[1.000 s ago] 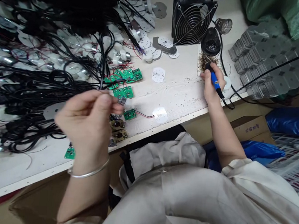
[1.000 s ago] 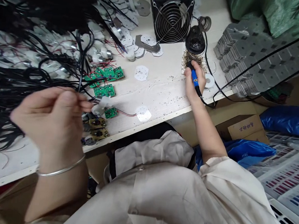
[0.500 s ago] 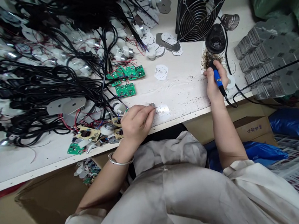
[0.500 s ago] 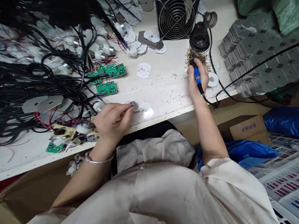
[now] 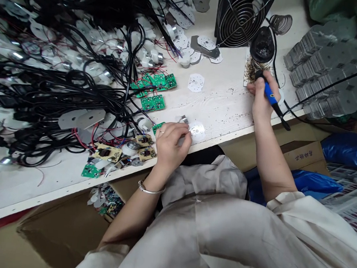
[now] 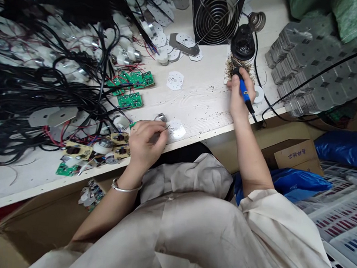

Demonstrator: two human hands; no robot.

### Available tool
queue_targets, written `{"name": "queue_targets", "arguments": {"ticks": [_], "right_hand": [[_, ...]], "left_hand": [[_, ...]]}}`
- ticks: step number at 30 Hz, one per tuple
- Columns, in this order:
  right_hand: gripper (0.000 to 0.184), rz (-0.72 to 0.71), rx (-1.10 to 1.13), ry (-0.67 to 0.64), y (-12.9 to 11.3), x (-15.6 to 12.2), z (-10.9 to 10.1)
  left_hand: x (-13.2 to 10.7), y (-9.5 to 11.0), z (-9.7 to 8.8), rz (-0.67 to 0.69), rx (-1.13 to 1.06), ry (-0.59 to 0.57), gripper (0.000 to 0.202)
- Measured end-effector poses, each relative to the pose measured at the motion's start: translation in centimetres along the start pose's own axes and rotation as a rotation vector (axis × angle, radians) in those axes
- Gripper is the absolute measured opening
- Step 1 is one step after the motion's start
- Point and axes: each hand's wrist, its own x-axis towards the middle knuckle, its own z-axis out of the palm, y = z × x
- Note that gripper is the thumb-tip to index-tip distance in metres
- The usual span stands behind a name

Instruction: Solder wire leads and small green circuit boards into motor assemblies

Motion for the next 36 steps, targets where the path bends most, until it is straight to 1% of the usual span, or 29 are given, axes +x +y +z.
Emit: {"name": "queue_targets", "arguments": {"ticks": [2,3,5,6,9,11,13,15,17,19,24,29,32,36], "right_hand": [[0.068,0.066,0.178,0.245,-1.4,-1.4,0.0],[0.062,0.070,0.290,0.352,-2.3,-2.5,-0.1],[0.048,0.073,0.481,0.435,-4.3,-5.0,-0.1],[0.045,0.094,0.536,0.426,-5.2,-6.4,-0.2],[0.046,0.168,0.593,0.295,-7.7,-10.4,-0.4],[0.044,0.163,0.621,0.201,-8.8,-12.2,-0.5],[0.041,0.134,0.640,0.113,-9.6,-13.1,-0.5],[0.037,0.094,0.644,0.047,-10.0,-13.5,-0.4],[0.031,0.052,0.652,0.015,-10.2,-13.7,-0.2],[0.026,0.019,0.653,0.011,-10.2,-13.8,0.1],[0.022,-0.021,0.639,0.011,-9.9,-14.4,0.7],[0.021,-0.008,0.635,0.003,-9.6,-14.5,0.9],[0.021,-0.010,0.613,-0.009,-9.6,-14.5,0.9],[0.020,-0.049,0.593,-0.034,-9.7,-14.3,0.8]], "left_hand": [[-0.1,0.2,0.2,-0.031,0.019,-0.026,0.011],[-0.2,0.3,0.3,-0.045,0.024,-0.041,0.011],[-0.3,0.5,0.5,-0.069,0.019,-0.068,0.011],[-0.3,0.5,0.5,-0.079,0.013,-0.077,0.012],[-0.3,0.6,0.5,-0.111,0.019,-0.108,0.012],[-0.3,0.5,0.5,-0.127,0.038,-0.133,0.012],[-0.4,0.4,0.4,-0.119,0.043,-0.136,0.013],[-0.5,0.2,0.5,-0.087,0.031,-0.104,0.014],[-0.7,0.1,0.5,-0.056,0.026,-0.072,0.014],[-0.8,0.0,0.5,-0.043,0.031,-0.064,0.015],[-0.9,-0.2,0.6,-0.021,0.042,-0.057,0.019],[-1.1,-0.3,1.0,-0.013,0.027,-0.010,0.021],[-1.1,-0.3,1.1,-0.031,0.014,-0.023,0.021],[-1.2,-0.3,1.1,-0.064,0.016,-0.050,0.021]]}}
